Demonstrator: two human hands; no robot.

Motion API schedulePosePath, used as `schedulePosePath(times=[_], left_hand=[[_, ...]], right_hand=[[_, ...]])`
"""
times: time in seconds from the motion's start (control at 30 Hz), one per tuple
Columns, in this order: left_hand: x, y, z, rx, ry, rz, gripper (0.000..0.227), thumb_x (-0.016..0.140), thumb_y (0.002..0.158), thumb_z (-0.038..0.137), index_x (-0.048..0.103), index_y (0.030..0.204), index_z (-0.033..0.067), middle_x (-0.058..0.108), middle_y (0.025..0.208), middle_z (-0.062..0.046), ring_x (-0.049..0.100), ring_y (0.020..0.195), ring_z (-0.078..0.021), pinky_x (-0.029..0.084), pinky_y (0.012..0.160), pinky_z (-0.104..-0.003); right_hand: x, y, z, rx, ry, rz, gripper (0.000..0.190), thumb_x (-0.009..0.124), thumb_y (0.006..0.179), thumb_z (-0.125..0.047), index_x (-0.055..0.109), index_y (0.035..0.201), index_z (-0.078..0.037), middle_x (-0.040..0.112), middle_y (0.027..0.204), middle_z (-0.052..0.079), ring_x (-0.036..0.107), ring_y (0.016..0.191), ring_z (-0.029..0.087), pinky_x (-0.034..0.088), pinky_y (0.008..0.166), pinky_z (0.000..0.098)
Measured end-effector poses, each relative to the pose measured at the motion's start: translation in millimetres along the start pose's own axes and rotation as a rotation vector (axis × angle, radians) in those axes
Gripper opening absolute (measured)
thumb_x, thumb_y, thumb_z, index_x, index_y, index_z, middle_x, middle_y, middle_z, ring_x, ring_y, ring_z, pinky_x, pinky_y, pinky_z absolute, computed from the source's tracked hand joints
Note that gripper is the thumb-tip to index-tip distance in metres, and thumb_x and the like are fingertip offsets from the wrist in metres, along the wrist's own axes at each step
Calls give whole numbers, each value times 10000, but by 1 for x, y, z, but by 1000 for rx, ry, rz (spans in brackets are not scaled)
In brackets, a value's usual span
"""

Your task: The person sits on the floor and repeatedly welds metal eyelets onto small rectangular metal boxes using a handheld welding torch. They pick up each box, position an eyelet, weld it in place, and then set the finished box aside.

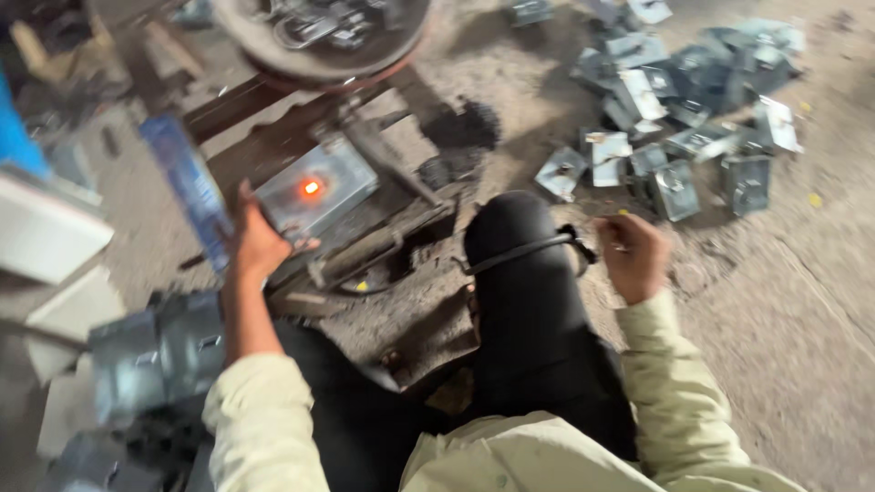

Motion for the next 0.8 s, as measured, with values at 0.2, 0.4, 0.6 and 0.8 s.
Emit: schedulePosePath(times=[0.2, 0.4, 0.6, 0.8], left_hand=[[2, -42, 5, -185, -839, 546, 1058, 898, 800, 190, 176, 1560, 53, 449, 1489, -150, 525, 1352, -308, 486, 1142, -490], [72, -55, 45, -503, -1253, 640, 620, 679, 805, 405, 601, 1331, 85, 672, 1250, -54, 627, 1229, -235, 467, 1035, -432], [188, 7, 223, 88, -926, -256, 1159, 776, 817, 608, 275, 1659, -10, 378, 1681, -284, 358, 1571, -388, 266, 1284, -541], [145, -13, 268, 226, -964, -317, 1220, 753, 882, 511, -20, 1707, 51, 385, 1660, -246, 253, 1621, -342, 113, 1325, -499]], right_hand=[[99, -49, -76, 150, 751, -305, 151, 645, 949, -57, 728, 1040, 29, 736, 926, 78, 678, 791, 120, 560, 696, 271], [148, -104, -150, -222, 573, -846, 168, 725, 943, -146, 752, 993, 12, 751, 908, 150, 719, 800, 243, 572, 735, 357], [172, -118, -135, -172, 332, -1057, 184, 721, 890, -163, 754, 1006, -23, 716, 789, 146, 682, 658, 295, 554, 648, 399], [168, -122, -133, -289, 409, -971, 137, 731, 898, -137, 749, 963, -18, 722, 812, 145, 694, 717, 298, 555, 668, 402]])
Point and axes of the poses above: each hand's wrist, its own y-axis towards the middle knuckle, its own x-axis out of the palm, z = x × y, the point moved 7 cm from there along y, towards the middle knuckle
